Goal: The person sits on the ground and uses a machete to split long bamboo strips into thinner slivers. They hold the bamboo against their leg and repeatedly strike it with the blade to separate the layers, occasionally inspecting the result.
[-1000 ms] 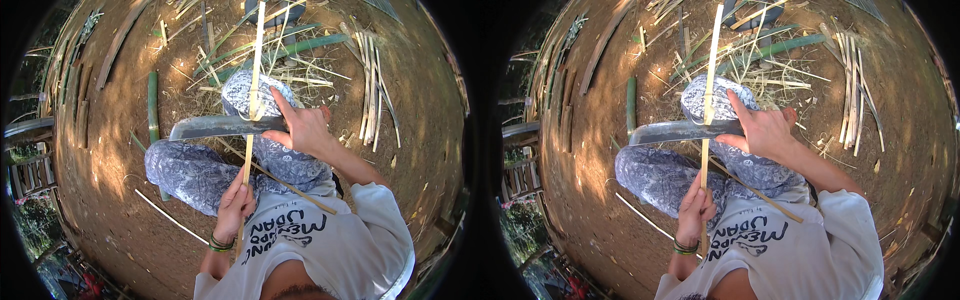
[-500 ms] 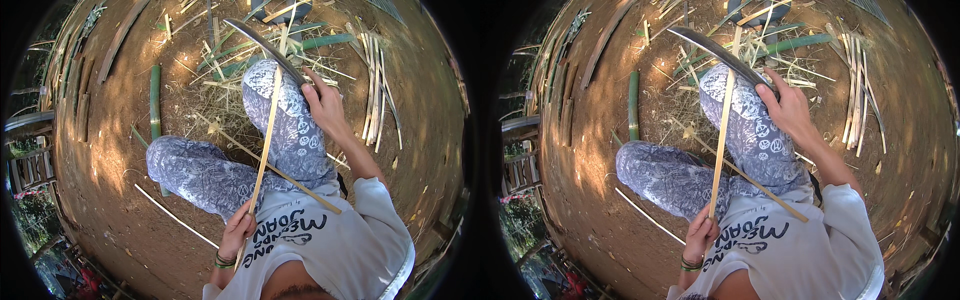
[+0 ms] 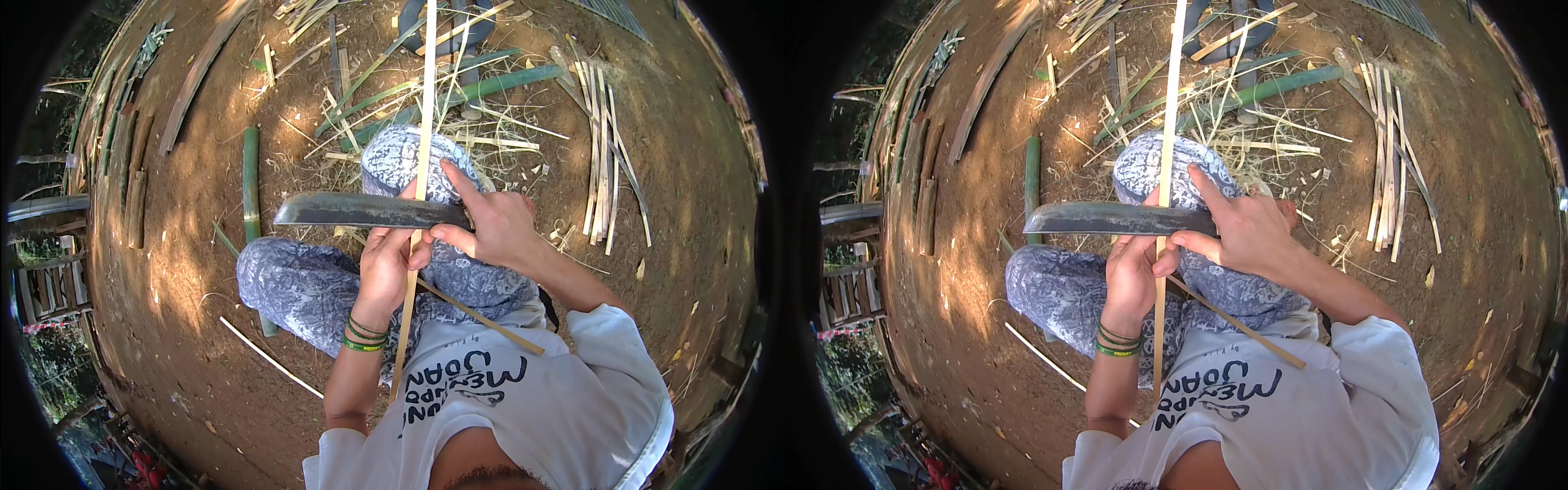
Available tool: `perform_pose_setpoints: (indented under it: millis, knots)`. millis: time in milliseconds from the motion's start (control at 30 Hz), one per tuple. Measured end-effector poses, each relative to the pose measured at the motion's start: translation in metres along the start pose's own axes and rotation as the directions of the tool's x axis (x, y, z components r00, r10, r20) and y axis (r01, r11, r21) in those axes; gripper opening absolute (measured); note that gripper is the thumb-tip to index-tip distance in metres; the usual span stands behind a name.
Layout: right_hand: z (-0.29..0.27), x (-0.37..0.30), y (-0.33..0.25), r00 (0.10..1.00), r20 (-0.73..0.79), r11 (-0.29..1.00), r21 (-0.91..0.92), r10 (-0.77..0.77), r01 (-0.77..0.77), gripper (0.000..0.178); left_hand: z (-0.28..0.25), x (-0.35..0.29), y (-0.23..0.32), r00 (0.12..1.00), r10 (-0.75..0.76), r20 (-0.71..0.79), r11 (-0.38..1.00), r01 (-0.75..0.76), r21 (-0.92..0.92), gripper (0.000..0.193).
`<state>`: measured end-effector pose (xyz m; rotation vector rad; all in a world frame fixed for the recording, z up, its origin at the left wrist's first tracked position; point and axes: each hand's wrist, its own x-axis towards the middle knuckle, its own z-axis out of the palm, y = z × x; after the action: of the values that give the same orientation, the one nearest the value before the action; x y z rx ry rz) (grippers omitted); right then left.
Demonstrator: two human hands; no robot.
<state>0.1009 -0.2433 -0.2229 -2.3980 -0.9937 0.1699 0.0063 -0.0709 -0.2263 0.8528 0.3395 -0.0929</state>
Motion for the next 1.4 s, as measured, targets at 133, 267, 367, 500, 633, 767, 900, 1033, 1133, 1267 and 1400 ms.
perform_pose_setpoints:
  millis: [133,267,367,500,633,767,900,1033,1133,1267,1400]
  knots:
    - [0.003,0.000,0.004,1.000,0.009,0.999,-0.047,-0.004,0.004,0.099,0.000,-0.003,0.002,0.999,-0.034,-0.006,0.998,0.034,-0.043,0.051]
    - [0.008,0.000,0.005,0.999,-0.037,0.999,-0.007,-0.031,0.031,0.098,-0.002,-0.009,0.001,0.998,-0.055,-0.006,0.996,0.054,-0.066,0.049]
    - [0.005,0.002,0.004,1.000,-0.021,0.999,-0.041,0.002,-0.003,0.093,-0.012,-0.020,-0.005,0.995,-0.102,-0.014,0.990,0.100,-0.104,0.048]
    - [0.013,0.008,0.023,0.994,-0.105,1.000,0.018,0.026,-0.024,0.088,-0.016,-0.043,-0.011,0.985,-0.172,-0.024,0.980,0.169,-0.107,0.047]
    - [0.005,0.002,0.011,0.999,-0.043,1.000,0.006,0.029,-0.029,0.090,-0.007,-0.036,-0.008,0.991,-0.121,-0.053,0.991,0.117,-0.063,0.047]
    - [0.000,-0.001,-0.001,0.998,0.049,1.000,-0.009,-0.028,0.029,0.094,0.001,-0.013,0.002,0.999,-0.050,-0.016,0.996,0.048,-0.079,0.044]
    - [0.008,0.003,0.011,1.000,0.000,0.999,-0.040,-0.013,0.013,0.098,-0.007,-0.018,-0.004,0.994,-0.110,-0.009,0.988,0.108,-0.108,0.045]
    - [0.004,0.006,0.013,0.999,-0.015,0.999,0.017,-0.030,0.030,0.097,-0.006,-0.027,-0.007,0.992,-0.125,-0.010,0.983,0.123,-0.133,0.043]
    - [0.003,0.002,0.007,0.997,0.071,1.000,-0.014,-0.016,0.017,0.102,-0.008,-0.013,-0.001,0.990,-0.138,0.040,0.977,0.143,-0.161,0.049]
    - [0.001,0.004,0.003,0.994,0.103,1.000,-0.009,-0.022,0.023,0.103,-0.008,-0.001,-0.002,0.993,-0.073,0.096,0.950,0.098,-0.296,0.066]
    - [0.004,0.003,0.003,0.997,0.069,0.999,-0.007,-0.034,0.035,0.106,-0.011,-0.004,-0.005,0.992,-0.061,0.113,0.960,0.090,-0.265,0.061]
